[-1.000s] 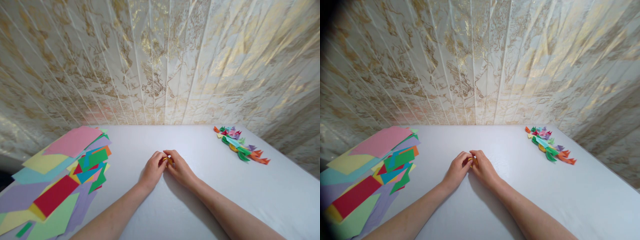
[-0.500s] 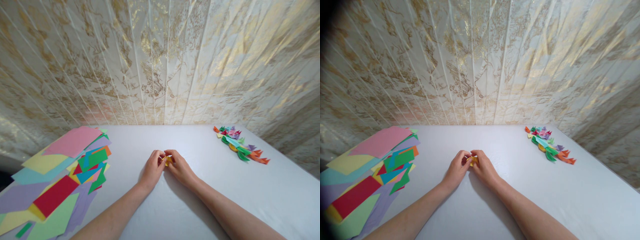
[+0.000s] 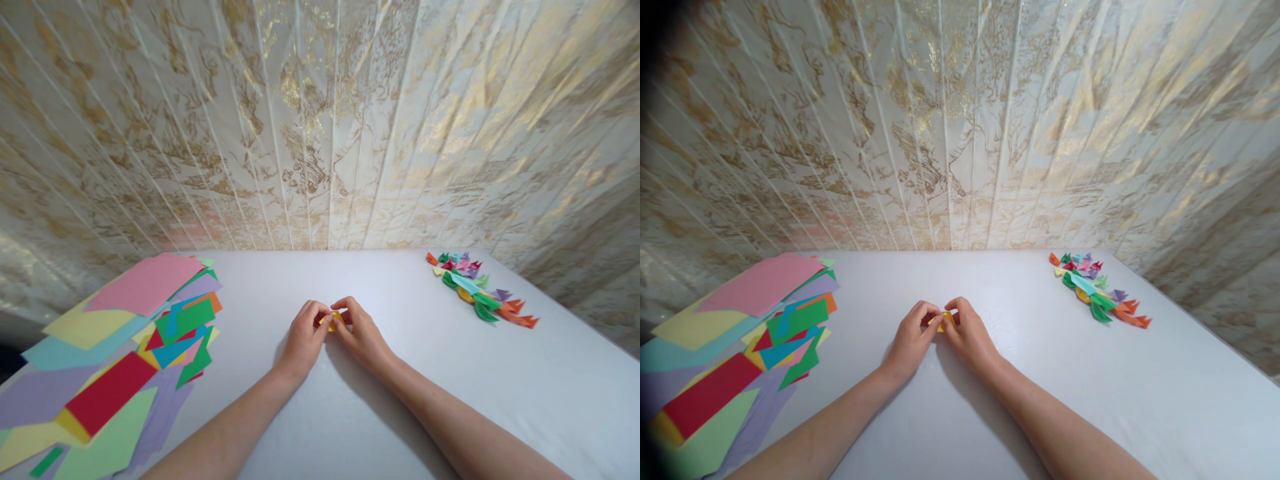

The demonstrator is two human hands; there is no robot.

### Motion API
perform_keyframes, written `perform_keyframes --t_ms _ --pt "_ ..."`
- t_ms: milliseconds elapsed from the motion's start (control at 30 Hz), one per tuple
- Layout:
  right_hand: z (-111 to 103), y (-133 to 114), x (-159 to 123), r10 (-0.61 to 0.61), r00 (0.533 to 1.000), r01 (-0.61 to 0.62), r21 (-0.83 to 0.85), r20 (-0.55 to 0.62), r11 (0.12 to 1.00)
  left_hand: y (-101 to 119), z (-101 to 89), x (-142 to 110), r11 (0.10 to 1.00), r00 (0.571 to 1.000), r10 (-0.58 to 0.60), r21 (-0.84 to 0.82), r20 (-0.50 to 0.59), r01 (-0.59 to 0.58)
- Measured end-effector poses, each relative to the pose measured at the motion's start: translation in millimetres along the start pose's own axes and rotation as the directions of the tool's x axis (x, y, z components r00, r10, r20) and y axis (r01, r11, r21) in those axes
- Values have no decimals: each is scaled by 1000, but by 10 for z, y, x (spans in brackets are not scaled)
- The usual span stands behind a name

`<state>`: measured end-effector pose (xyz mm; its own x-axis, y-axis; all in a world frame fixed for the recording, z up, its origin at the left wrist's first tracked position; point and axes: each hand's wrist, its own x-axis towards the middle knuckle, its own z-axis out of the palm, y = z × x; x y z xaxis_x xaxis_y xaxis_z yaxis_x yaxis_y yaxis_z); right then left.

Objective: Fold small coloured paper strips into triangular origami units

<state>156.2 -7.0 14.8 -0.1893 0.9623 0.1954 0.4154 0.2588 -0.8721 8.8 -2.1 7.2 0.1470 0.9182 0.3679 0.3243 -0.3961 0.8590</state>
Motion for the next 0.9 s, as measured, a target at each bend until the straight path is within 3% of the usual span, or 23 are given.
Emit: perform_keyframes --t_ms 167,467,900 --pt "-10 1 10 1 999 0 10 -44 1000 12 1 -5 999 999 30 26 -9 -30" --pt "-26 79 30 -146 985 141 -61 -87 988 -1 1 -24 979 986 165 122 -24 -161" --pt "-32 46 1 -211 976 197 -177 -61 964 42 -20 -42 944 986 164 293 -8 -154"
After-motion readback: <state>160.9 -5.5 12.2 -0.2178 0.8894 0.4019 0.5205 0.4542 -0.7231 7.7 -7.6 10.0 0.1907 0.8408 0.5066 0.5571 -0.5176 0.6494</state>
